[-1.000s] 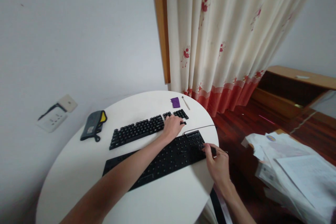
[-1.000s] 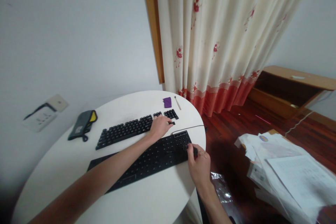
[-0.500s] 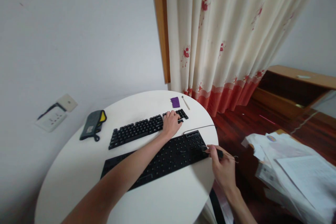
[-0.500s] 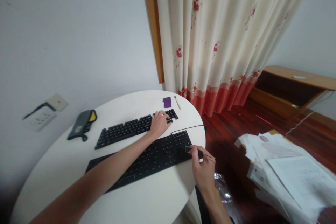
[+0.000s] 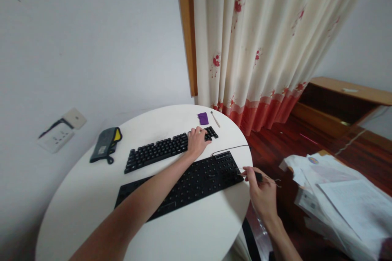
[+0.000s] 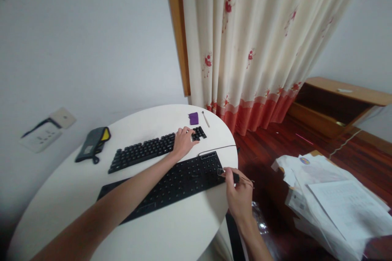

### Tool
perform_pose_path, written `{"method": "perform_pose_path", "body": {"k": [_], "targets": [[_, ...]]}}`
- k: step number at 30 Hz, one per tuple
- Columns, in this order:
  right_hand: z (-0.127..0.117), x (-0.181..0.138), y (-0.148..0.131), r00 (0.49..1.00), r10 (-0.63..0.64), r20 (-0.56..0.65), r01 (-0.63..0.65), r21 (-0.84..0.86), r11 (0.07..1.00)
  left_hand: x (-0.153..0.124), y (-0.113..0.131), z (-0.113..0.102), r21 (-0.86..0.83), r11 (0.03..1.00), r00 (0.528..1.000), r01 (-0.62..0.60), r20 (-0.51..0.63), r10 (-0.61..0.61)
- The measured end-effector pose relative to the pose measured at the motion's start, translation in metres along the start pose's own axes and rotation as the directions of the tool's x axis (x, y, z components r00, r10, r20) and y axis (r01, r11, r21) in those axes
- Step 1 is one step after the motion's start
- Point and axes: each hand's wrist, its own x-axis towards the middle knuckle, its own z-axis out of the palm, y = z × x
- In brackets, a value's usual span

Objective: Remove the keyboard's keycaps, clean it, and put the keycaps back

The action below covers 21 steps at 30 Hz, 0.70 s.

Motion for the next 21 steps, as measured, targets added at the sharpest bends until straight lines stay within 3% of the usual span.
{"method": "perform_pose_path", "body": {"k": [4, 9, 12, 15, 18, 21], "targets": [[-0.006, 0.003, -0.002, 1.0, -0.012, 0.021, 0.012, 0.004, 1.0, 0.001, 0.001, -0.004, -0.019, 1.0, 1.0, 0.007, 0.007, -0.007], [-0.016, 0.019, 0.002, 0.985, -0.139, 0.106, 0.138, 0.017, 0.99, -0.009, 0.014, -0.022, -0.089, 0.996, 1.0, -0.02, 0.014, 0.021], [-0.01, 0.022, 0.011, 0.954, -0.131, 0.268, 0.158, -0.08, 0.984, -0.034, 0.028, -0.037, -0.188, 0.971, 0.983, -0.145, 0.086, 0.163], [0.003, 0.015, 0.024, 0.916, -0.126, 0.381, 0.245, -0.282, 0.928, -0.071, 0.041, -0.05, -0.3, 0.918, 0.939, -0.258, 0.146, 0.311], [0.013, 0.005, 0.034, 0.92, -0.076, 0.385, 0.261, -0.454, 0.852, -0.104, 0.048, -0.056, -0.369, 0.885, 0.921, -0.285, 0.15, 0.359], [0.018, -0.001, 0.038, 0.932, -0.045, 0.359, 0.236, -0.512, 0.826, -0.122, 0.048, -0.054, -0.433, 0.86, 0.917, -0.272, 0.156, 0.368]]}}
